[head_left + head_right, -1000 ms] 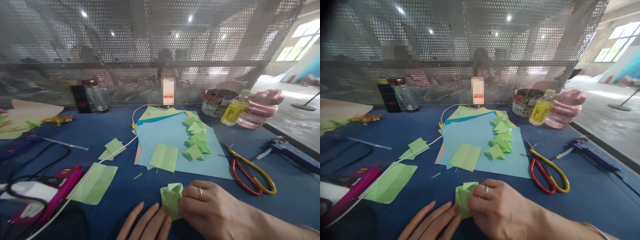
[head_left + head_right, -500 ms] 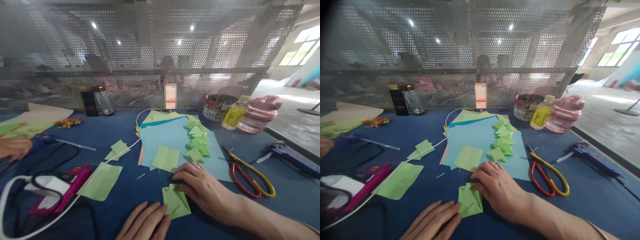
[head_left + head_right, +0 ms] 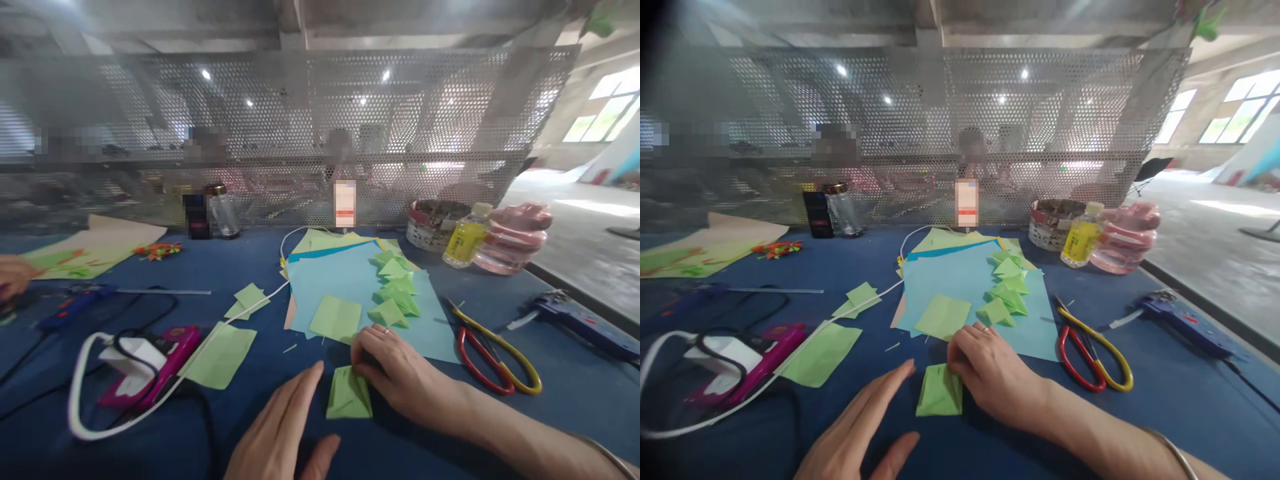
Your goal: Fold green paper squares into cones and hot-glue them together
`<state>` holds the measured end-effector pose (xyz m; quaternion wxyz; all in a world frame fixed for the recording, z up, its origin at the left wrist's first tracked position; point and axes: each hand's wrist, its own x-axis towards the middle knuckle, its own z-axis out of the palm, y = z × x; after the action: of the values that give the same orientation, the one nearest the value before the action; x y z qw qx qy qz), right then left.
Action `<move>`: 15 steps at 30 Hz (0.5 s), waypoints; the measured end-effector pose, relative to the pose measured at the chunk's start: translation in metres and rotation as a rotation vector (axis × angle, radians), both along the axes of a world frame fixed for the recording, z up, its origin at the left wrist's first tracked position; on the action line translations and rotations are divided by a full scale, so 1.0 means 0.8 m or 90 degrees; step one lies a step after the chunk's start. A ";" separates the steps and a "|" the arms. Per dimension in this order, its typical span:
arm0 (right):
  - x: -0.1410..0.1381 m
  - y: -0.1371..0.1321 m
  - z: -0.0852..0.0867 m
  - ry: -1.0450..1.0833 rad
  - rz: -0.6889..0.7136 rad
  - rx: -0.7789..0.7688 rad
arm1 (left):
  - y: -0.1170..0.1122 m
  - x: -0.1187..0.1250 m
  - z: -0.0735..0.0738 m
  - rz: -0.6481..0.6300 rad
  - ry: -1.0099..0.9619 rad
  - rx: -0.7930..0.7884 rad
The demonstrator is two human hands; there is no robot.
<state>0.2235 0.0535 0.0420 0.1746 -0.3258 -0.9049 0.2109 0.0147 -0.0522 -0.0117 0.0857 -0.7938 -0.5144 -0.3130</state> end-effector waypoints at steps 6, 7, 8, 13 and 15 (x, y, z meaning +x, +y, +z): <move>0.002 -0.007 0.004 0.153 0.024 0.011 | 0.016 0.002 0.029 -0.029 -0.132 -0.057; 0.003 -0.010 0.004 0.171 0.039 0.022 | 0.019 0.003 0.033 -0.047 -0.146 -0.035; 0.004 -0.012 0.004 0.185 0.056 0.034 | 0.020 0.003 0.036 -0.066 -0.154 -0.011; 0.007 -0.018 0.001 0.186 0.115 0.086 | 0.022 0.005 0.038 -0.082 -0.133 0.081; 0.009 -0.019 0.001 0.165 0.130 0.105 | 0.020 0.007 0.034 -0.080 -0.122 0.087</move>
<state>0.2305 0.0384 0.0430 0.2939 -0.1869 -0.9174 0.1927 0.0202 -0.0363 0.0158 0.0705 -0.7834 -0.4466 -0.4264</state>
